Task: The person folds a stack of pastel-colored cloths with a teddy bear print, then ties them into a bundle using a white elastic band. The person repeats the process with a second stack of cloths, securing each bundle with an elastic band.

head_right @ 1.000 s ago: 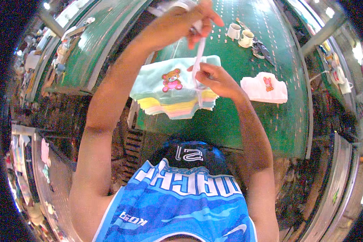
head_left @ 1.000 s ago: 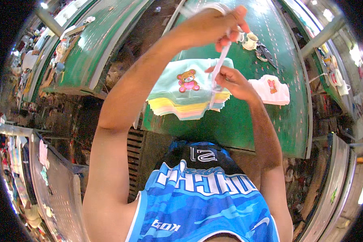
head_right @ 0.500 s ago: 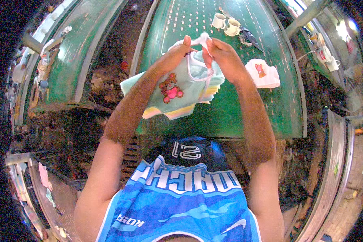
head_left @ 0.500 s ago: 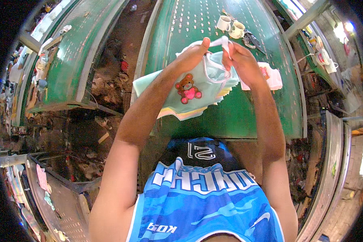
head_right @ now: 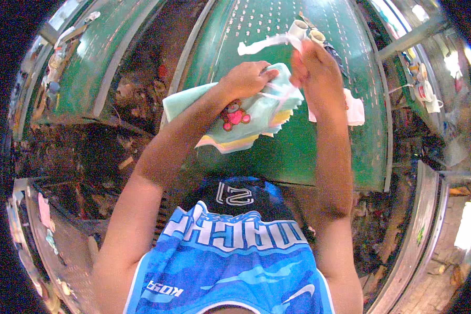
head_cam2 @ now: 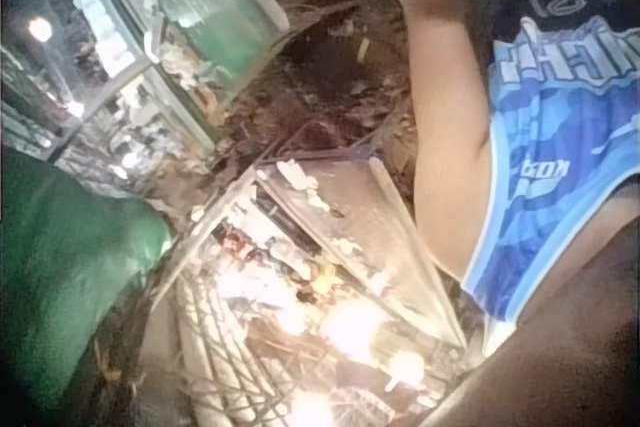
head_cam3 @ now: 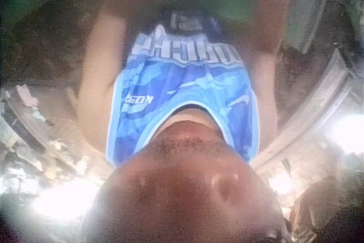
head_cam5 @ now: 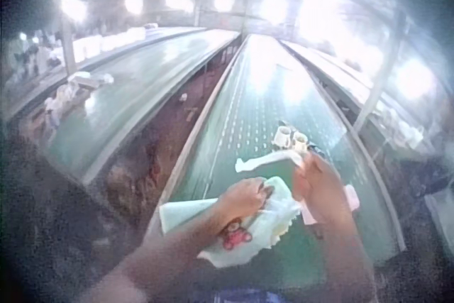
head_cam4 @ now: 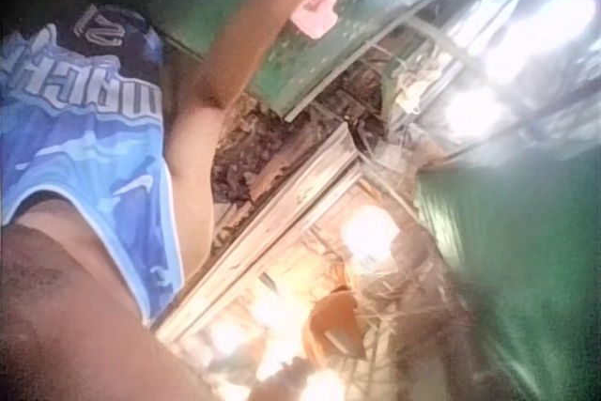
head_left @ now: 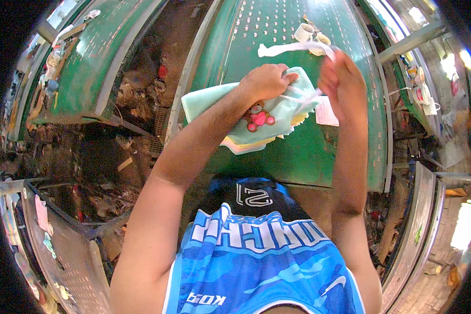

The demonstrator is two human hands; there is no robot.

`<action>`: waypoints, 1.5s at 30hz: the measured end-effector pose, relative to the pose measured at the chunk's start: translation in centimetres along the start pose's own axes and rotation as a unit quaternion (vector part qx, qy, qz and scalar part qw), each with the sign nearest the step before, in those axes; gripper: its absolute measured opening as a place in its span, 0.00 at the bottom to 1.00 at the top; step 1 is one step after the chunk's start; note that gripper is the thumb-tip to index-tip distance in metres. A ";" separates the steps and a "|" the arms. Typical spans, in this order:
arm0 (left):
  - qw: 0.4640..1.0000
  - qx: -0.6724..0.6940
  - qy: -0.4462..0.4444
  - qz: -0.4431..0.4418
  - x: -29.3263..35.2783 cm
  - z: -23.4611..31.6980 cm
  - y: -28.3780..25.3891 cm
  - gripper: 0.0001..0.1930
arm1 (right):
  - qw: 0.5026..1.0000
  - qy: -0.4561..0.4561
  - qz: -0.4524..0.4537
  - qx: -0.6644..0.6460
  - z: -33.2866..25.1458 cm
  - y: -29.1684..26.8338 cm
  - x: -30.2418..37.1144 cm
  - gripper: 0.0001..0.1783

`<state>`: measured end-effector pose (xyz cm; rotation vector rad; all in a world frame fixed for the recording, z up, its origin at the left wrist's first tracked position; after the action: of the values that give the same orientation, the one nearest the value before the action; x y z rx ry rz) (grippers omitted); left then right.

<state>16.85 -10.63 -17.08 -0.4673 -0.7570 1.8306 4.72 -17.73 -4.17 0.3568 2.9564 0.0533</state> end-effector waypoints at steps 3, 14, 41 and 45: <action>0.999 -0.037 0.004 0.025 -0.7 -0.7 0.7 0.23 | 0.997 -0.042 0.015 -0.066 0.0 -0.6 7.2 0.15; 0.992 -0.117 0.033 -0.021 -1.1 -0.1 1.6 0.20 | 0.971 0.001 0.053 -0.233 13.4 -2.7 19.7 0.26; 0.997 -0.051 -0.006 -0.059 -1.4 -0.1 1.1 0.38 | 0.930 0.297 0.147 -0.156 29.6 -2.7 30.2 0.19; 0.992 -0.011 -0.009 -0.129 -1.7 -1.6 1.1 0.43 | 0.943 0.265 0.179 -0.091 29.7 -2.8 27.8 0.18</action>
<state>17.70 -12.00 -19.04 -0.3503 -0.8117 1.5887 -17.64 -13.30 -37.97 0.9873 3.3120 0.5427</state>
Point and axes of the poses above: each hand's wrist, its own x-axis away from the middle knuckle, its own y-axis out of the palm, z = x × y, the point moved 8 cm from there along -x, towards the middle knuckle, and after that the axes turned 13 degrees about -z, right-handed, at the moved point
